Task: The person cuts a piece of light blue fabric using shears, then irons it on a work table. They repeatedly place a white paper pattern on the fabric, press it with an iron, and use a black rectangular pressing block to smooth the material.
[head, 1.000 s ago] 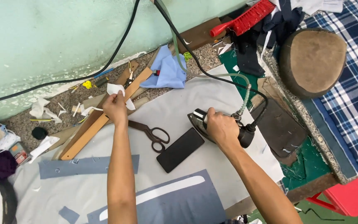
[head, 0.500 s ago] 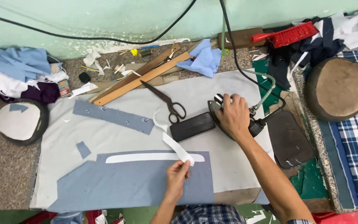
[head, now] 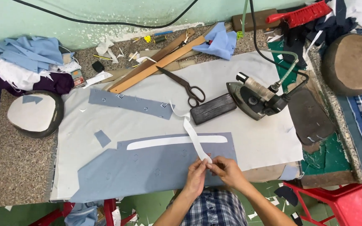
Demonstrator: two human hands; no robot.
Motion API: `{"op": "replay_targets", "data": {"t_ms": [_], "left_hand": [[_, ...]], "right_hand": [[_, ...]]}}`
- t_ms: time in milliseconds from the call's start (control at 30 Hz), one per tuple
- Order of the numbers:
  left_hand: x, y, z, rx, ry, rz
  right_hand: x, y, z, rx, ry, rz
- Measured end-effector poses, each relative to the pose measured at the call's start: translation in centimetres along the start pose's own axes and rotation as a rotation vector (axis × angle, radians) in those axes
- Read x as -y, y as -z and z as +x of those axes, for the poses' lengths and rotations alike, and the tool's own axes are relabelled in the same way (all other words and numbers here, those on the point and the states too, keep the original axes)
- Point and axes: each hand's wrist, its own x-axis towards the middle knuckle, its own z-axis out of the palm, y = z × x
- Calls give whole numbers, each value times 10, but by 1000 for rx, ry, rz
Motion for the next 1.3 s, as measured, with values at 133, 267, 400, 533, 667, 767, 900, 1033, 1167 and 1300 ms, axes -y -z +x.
{"op": "replay_targets", "data": {"t_ms": [133, 267, 400, 533, 667, 767, 900, 1033, 1167, 1300], "left_hand": [[-21, 1, -11, 105, 278, -399], [-35, 33, 5, 65, 212, -505], [-63, 81, 8, -68, 20, -570], [-117, 90, -19, -465, 34, -504], [-88, 158, -32, -442, -46, -437], [-86, 168, -40, -534, -53, -393], [-111, 147, -44, -675, -112, -374], [-141, 106, -53, -871, -412, 277], [-110, 83, -52, -610, -889, 1065], [-91, 27, -40, 342, -714, 1250]], "right_hand": [[7, -9, -20, 59, 153, -114], [9, 3, -39, 138, 132, -236], [-15, 33, -47, 156, 31, -257], [-34, 56, -47, 177, -91, -239], [-55, 63, -39, 218, -178, -211], [-55, 62, -33, 258, -125, -252], [-38, 59, -26, 288, -120, -172], [-25, 55, -21, 218, -108, -98], [-11, 36, -19, 244, 51, -363], [24, 16, -29, 358, 275, -752]]}}
